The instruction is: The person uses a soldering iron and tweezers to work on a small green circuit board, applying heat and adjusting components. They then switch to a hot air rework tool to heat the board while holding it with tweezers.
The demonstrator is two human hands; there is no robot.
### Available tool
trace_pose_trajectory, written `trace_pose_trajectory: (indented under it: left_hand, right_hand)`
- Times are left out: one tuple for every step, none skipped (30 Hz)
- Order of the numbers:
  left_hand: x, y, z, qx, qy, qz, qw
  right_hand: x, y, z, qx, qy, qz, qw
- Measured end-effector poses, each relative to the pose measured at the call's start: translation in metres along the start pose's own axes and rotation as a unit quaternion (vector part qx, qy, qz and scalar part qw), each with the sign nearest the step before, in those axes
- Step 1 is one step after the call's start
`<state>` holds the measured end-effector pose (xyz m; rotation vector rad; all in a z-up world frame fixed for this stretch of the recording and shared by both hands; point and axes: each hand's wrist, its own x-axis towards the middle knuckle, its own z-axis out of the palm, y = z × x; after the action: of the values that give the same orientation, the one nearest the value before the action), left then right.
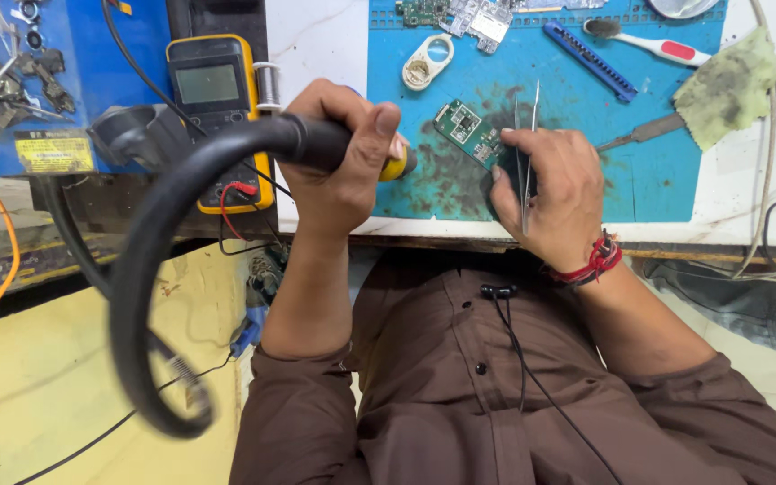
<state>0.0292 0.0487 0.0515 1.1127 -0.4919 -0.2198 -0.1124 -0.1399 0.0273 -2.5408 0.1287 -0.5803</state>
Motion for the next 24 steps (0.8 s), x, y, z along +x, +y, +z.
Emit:
trace_pose_trajectory:
  left_hand:
    - [0.002, 0.003, -0.002, 0.006, -0.014, 0.006, 1.000]
    - [0.005, 0.006, -0.003, 0.011, -0.029, 0.012, 0.999]
    - [0.009, 0.007, -0.001, -0.010, -0.034, 0.007, 0.999]
    - [0.011, 0.008, 0.000, -0.032, -0.039, -0.002, 0.999]
    - [0.017, 0.007, 0.003, -0.079, -0.034, -0.021, 0.996]
    - [0.024, 0.005, 0.005, -0.105, -0.032, -0.028, 0.994]
    - [0.032, 0.003, 0.006, -0.131, -0.029, -0.035, 0.990]
    - [0.041, 0.001, 0.008, -0.136, -0.029, -0.028, 0.990]
    - [0.051, -0.002, 0.009, -0.128, -0.040, -0.016, 0.991]
    - [0.061, -0.005, 0.009, -0.120, -0.050, -0.002, 0.992]
    - [0.071, -0.009, 0.010, -0.098, -0.072, 0.018, 0.992]
    - [0.079, -0.013, 0.010, -0.101, -0.085, 0.021, 0.991]
    - [0.086, -0.018, 0.009, -0.104, -0.097, 0.024, 0.990]
    - [0.090, -0.024, 0.009, -0.133, -0.100, 0.010, 0.986]
    - [0.089, -0.028, 0.006, -0.155, -0.091, -0.013, 0.984]
    - [0.090, -0.033, 0.004, -0.180, -0.082, -0.035, 0.980]
    - [0.087, -0.036, 0.000, -0.199, -0.062, -0.067, 0.976]
    - [0.087, -0.039, -0.004, -0.209, -0.054, -0.080, 0.973]
    - [0.087, -0.042, -0.009, -0.219, -0.047, -0.093, 0.970]
    - [0.089, -0.043, -0.015, -0.218, -0.051, -0.087, 0.971]
    - [0.089, -0.044, -0.018, -0.225, -0.049, -0.086, 0.969]
    - [0.089, -0.045, -0.022, -0.231, -0.047, -0.083, 0.968]
    - [0.089, -0.045, -0.024, -0.243, -0.039, -0.085, 0.965]
    - [0.090, -0.047, -0.025, -0.255, -0.036, -0.089, 0.962]
  right_hand:
    - [0.001, -0.001, -0.001, 0.004, -0.002, 0.000, 1.000]
    - [0.002, -0.001, -0.001, 0.006, -0.003, 0.001, 1.000]
    - [0.004, 0.000, -0.001, 0.008, -0.001, -0.004, 1.000]
    - [0.004, 0.000, -0.001, 0.010, -0.001, -0.005, 1.000]
    - [0.003, 0.000, -0.001, 0.012, -0.001, -0.006, 1.000]
    - [0.003, 0.000, -0.001, 0.012, 0.000, -0.007, 1.000]
    - [0.002, 0.000, 0.000, 0.012, 0.001, -0.008, 1.000]
    - [0.002, 0.000, 0.000, 0.012, 0.003, -0.011, 1.000]
    - [0.002, 0.000, -0.001, 0.020, 0.003, -0.001, 1.000]
    - [0.002, 0.000, -0.001, 0.029, 0.004, 0.007, 1.000]
    - [0.002, 0.001, -0.001, 0.037, 0.005, 0.015, 0.999]
    - [0.001, 0.000, -0.002, 0.048, 0.007, 0.029, 0.998]
    - [0.001, 0.001, -0.002, 0.059, 0.010, 0.043, 0.997]
    - [0.000, 0.001, -0.002, 0.070, 0.012, 0.059, 0.996]
    - [-0.001, 0.002, -0.002, 0.083, 0.014, 0.063, 0.994]
    - [-0.001, 0.003, -0.002, 0.095, 0.017, 0.069, 0.993]
    - [-0.002, 0.004, -0.001, 0.108, 0.019, 0.075, 0.991]
    - [-0.002, 0.006, 0.000, 0.107, 0.018, 0.076, 0.991]
    - [-0.003, 0.007, -0.001, 0.107, 0.017, 0.078, 0.991]
    - [-0.002, 0.007, 0.001, 0.109, 0.016, 0.077, 0.991]
    - [-0.002, 0.006, 0.001, 0.110, 0.015, 0.080, 0.991]
    - [-0.001, 0.007, 0.001, 0.110, 0.014, 0.081, 0.991]
    - [-0.001, 0.006, 0.001, 0.111, 0.014, 0.082, 0.990]
    - [0.000, 0.006, 0.001, 0.110, 0.014, 0.086, 0.990]
